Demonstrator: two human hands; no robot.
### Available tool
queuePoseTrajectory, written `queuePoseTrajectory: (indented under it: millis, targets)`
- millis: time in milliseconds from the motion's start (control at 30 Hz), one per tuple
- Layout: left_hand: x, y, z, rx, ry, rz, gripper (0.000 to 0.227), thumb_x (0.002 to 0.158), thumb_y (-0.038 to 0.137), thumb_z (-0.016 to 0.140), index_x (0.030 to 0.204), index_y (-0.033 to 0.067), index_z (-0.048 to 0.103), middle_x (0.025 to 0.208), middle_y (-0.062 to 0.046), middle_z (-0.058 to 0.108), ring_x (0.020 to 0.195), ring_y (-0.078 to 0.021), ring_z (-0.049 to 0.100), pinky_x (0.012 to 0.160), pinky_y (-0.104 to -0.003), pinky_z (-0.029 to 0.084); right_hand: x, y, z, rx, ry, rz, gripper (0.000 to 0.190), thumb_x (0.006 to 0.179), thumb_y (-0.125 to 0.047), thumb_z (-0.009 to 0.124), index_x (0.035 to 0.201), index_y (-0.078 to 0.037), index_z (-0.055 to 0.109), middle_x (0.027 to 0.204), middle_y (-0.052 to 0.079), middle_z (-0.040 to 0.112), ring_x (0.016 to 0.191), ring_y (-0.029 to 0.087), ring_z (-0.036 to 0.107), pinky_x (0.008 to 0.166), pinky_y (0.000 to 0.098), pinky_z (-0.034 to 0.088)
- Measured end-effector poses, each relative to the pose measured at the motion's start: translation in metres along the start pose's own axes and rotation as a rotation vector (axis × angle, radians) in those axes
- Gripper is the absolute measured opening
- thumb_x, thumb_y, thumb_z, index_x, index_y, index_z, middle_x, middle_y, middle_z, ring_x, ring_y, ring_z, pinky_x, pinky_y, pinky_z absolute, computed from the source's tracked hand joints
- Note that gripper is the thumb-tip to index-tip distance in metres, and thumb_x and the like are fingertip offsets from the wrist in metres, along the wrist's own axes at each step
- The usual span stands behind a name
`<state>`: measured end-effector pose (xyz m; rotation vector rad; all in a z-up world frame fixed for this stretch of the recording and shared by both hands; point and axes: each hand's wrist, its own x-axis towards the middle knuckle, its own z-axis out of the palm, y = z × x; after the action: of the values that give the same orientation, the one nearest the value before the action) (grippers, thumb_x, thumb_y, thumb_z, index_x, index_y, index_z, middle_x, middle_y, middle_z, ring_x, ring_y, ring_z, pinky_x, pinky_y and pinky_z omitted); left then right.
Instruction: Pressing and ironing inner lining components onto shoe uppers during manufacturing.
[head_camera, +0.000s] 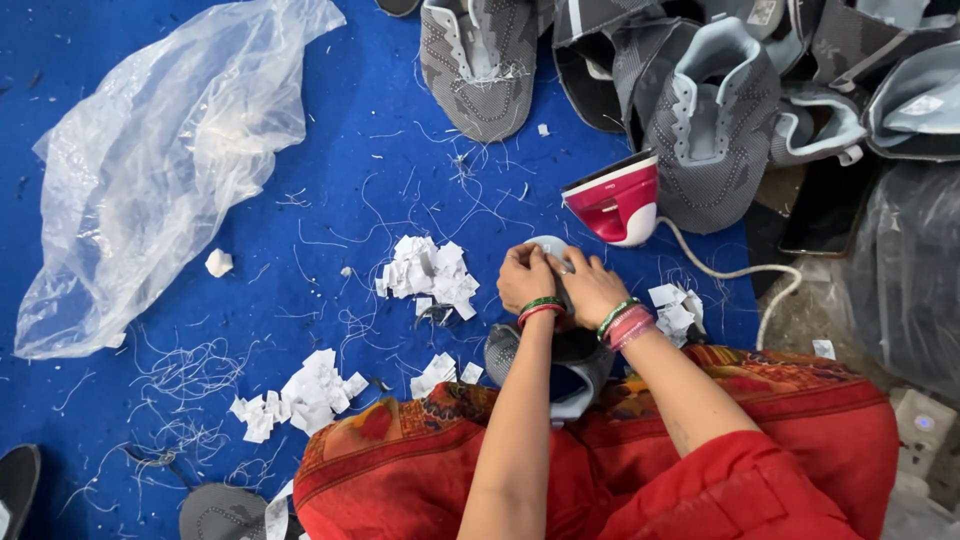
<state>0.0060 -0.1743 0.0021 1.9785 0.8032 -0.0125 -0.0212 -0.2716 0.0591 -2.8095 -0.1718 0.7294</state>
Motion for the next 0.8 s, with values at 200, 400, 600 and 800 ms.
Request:
queuePoseTrajectory:
  millis: [200,400,600,800]
  targets:
    - [0.000,-0.018,-0.020,0.067,-0.089,0.164,0.027,0.090,0.028,0.066,0.114,0.0222,0.077,0.097,-0.011,0.078,0.090,-0.0308,0.075,0.081,-0.041,0.057,0.041,0.029,0.066,-0.106,0.143,-0.041,0.082,0.083,-0.012,0.078,0.155,-0.024,0.040,0.145,0.009,0.044,0.117,0.040,0.059,0.089,0.0493,0.059]
    - [-0.027,-0.033,-0.042,0.668,-0.092,0.708,0.055,0.090,0.017,0.056,0.144,0.0258,0.059,0.106,-0.012,0.060,0.095,-0.0313,0.061,0.079,-0.047,0.046,0.011,0.000,0.012,-0.032,0.018,0.003,0.105,0.066,-0.021,0.091,0.153,-0.020,0.034,0.146,0.008,0.040,0.119,0.041,0.056,0.093,0.0486,0.057]
    - [-0.032,-0.028,-0.045,0.758,-0.097,0.728,0.056,0.090,0.019,0.056,0.146,0.0237,0.057,0.105,-0.011,0.055,0.095,-0.0291,0.056,0.079,-0.046,0.042,0.011,0.012,0.010,0.074,-0.023,-0.047,0.111,0.062,-0.017,0.093,0.156,-0.019,0.034,0.151,0.010,0.038,0.127,0.039,0.054,0.104,0.0451,0.052]
    - [-0.035,-0.031,-0.049,0.674,-0.081,0.746,0.059,0.090,0.012,0.054,0.148,0.0218,0.056,0.106,-0.012,0.054,0.098,-0.0296,0.055,0.080,-0.043,0.041,-0.023,0.084,0.051,0.722,0.222,0.275,0.070,0.078,-0.038,0.085,0.136,-0.005,0.063,0.134,0.014,0.068,0.116,0.027,0.071,0.099,0.0391,0.057]
